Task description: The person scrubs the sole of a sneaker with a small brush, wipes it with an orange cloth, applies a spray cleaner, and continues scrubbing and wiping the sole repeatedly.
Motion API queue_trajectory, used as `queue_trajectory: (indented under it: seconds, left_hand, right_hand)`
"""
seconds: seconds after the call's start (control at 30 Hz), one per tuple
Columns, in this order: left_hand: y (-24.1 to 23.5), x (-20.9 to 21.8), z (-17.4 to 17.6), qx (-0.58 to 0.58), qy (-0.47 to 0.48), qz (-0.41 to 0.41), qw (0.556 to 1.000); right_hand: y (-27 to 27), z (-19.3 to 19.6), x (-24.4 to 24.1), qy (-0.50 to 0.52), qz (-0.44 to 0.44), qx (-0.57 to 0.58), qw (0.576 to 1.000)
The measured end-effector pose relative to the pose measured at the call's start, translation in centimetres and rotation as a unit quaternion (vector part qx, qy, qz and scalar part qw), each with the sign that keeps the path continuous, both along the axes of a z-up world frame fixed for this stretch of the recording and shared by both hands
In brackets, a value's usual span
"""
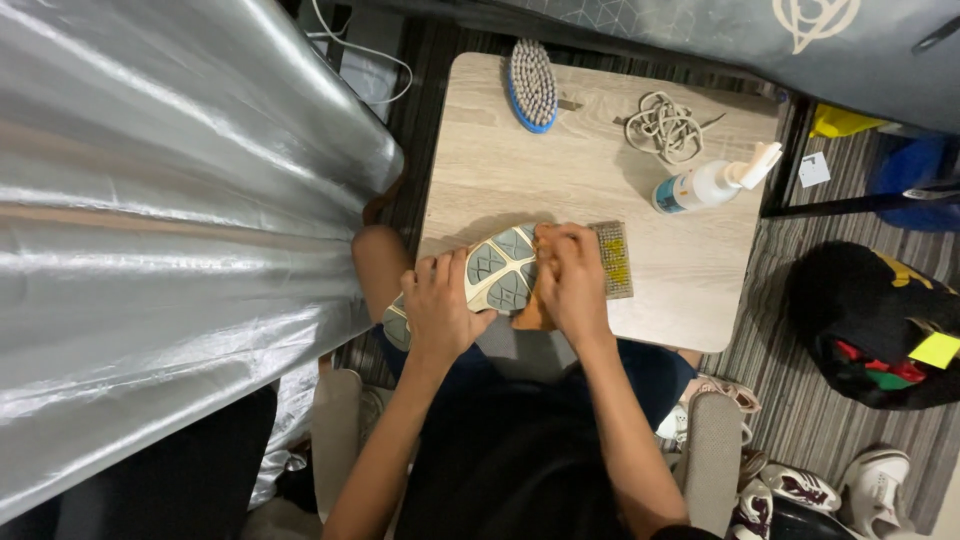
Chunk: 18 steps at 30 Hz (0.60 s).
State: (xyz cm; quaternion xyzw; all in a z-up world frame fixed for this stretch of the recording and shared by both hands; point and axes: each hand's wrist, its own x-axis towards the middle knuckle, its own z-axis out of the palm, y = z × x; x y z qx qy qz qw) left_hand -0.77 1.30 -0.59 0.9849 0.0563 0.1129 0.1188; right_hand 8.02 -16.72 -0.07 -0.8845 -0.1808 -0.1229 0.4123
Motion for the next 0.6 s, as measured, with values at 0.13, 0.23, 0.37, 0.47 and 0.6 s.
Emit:
queue_trajectory:
  seconds: [0.13,0.23,0.37,0.47,0.6]
  left_hand:
    - [-0.1,0.1,0.3,0.001,-0.007,0.001,1.000]
    - [-0.1,0.5,0.0,0.003,-0.011,-0.007,1.000]
    - [-0.1,0.1,0.0,0.016,-0.021,0.003,1.000]
    - [-0.2,0.1,0.0,0.014,-0.022,0.001,1.000]
    - [-0.1,0.2,-0.1,0.007,-0.014,-0.002,1.000]
  right_hand:
    - [-0.7,-1.8,-0.2,-0.018,0.016,-0.034,0.999]
    - [-1.7,-3.2,-1.0,-0.047,-0.001,-0.067,0.997]
    - [-2.2,-2.6,-2.3,0.019,-0.017,-0.088,0.996]
    - [-2.2,-2.5,-2.7,0.021,-0.027,-0.104,0.994]
    - [-1.8,-3.6,-2.6,0.030,-0.042,-0.062,0.997]
